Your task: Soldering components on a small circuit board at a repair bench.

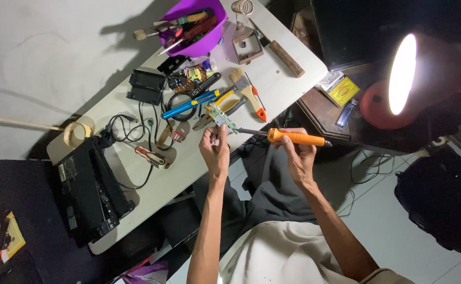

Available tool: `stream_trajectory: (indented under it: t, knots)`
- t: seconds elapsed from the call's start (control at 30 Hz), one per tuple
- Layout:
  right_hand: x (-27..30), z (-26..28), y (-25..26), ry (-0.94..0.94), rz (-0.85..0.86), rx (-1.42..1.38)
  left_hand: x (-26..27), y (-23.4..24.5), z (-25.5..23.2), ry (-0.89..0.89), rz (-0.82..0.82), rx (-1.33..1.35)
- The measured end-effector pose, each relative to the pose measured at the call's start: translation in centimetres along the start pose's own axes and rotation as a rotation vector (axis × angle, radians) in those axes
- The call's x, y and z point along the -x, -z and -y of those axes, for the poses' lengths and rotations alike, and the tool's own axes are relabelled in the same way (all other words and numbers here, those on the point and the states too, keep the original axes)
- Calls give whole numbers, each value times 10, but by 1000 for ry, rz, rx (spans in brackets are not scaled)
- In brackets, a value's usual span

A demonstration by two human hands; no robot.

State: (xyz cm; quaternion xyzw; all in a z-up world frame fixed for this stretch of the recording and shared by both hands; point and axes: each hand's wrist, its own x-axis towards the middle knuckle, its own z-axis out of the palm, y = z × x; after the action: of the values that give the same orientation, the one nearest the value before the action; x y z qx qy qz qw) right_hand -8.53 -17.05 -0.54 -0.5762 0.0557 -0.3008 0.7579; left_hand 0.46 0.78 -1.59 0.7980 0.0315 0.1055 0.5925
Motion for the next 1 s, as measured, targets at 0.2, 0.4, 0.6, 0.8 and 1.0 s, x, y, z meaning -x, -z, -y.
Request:
stream_trajectory:
  t: [0.2, 0.4, 0.6, 0.8, 1.0]
  knots:
    - [5, 2, -4, 121, -3, 28, 1, 0, 3, 27, -21, 26]
    - [14, -13, -1, 207, 23, 72, 1, -2, 12, 38, -42, 38]
    - [17, -24, 7, 252, 54, 135, 4, -6, -1, 18, -74, 21]
    - [17, -20, 7, 275, 57, 215, 7, -11, -19, 9, -96, -15]
    - [20, -25, 9, 304, 35, 223, 3, -11, -7, 24, -88, -12]
